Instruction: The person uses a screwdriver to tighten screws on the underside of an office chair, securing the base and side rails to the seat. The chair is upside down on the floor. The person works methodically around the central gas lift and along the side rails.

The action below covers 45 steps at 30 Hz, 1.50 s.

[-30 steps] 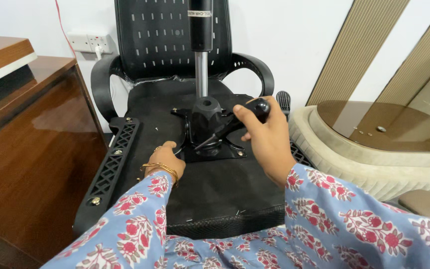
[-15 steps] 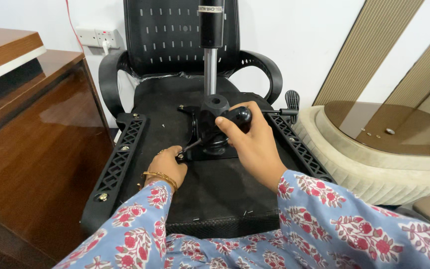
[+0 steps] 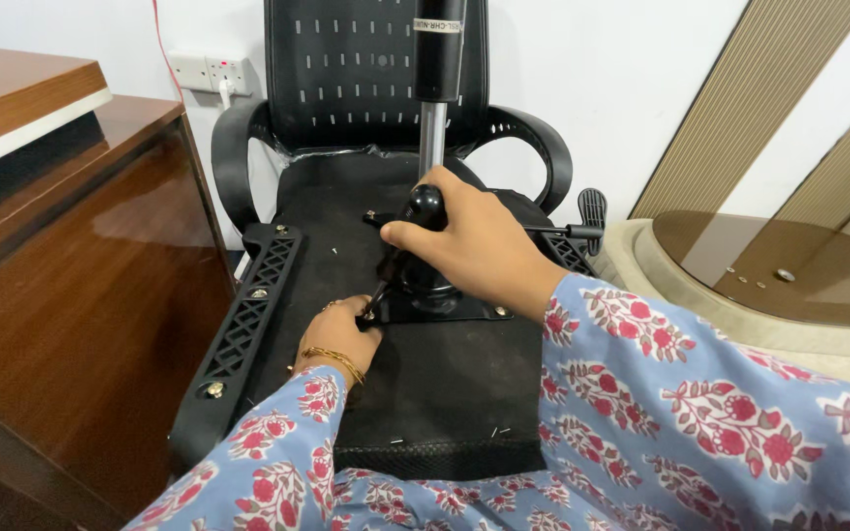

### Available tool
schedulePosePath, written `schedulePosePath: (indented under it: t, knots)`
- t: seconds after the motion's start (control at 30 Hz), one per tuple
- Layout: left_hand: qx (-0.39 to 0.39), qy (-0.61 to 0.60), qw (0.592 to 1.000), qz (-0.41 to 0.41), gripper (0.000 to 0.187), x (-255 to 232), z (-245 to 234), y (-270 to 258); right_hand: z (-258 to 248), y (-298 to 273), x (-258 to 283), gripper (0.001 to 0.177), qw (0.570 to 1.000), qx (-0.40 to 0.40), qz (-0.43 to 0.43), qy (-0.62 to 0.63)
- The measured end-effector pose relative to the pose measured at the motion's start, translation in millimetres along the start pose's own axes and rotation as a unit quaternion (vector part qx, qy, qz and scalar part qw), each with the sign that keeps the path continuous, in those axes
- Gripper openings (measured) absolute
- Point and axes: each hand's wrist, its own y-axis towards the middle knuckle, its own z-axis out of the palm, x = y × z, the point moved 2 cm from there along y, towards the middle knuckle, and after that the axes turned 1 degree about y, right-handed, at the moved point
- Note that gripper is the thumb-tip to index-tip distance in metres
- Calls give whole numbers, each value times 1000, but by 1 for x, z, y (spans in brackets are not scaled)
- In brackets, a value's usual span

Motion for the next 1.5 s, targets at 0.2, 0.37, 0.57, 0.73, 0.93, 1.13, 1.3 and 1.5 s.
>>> schedulePosePath:
  t: [0.2, 0.37, 0.57, 0.73, 0.93, 1.13, 1.3, 1.5]
  knots:
    - [-22, -5, 1000, 3, 35, -5, -5, -4, 1, 1, 3, 44, 999, -19, -26, -9]
    - [-18, -13, 1000, -15, 33, -9, -6, -5, 2, 6, 0, 47, 999, -22, -29, -3]
    - [-94, -41, 995, 11, 30, -21, -10, -4, 9, 10, 11, 50, 997, -41, 54, -27]
    - [-94, 30, 991, 92, 26, -18, -12, 7, 10, 10, 16, 52, 1000, -3, 19, -13]
    - [-45, 74, 987, 135, 26, -14, -14, 22, -8, 7, 20, 46, 928, -29, -371, -6]
    - [-48, 31, 994, 91, 30, -27, -19, 12, -13, 9, 7, 48, 993, -46, -90, -62]
    - [-95, -19, 990, 105, 30, -40, -20, 4, -22, 5, -10, 49, 988, -59, -39, -138]
    - [-60, 37, 989, 130, 30, -40, -22, 9, -21, 1, -10, 39, 945, 43, -320, -47]
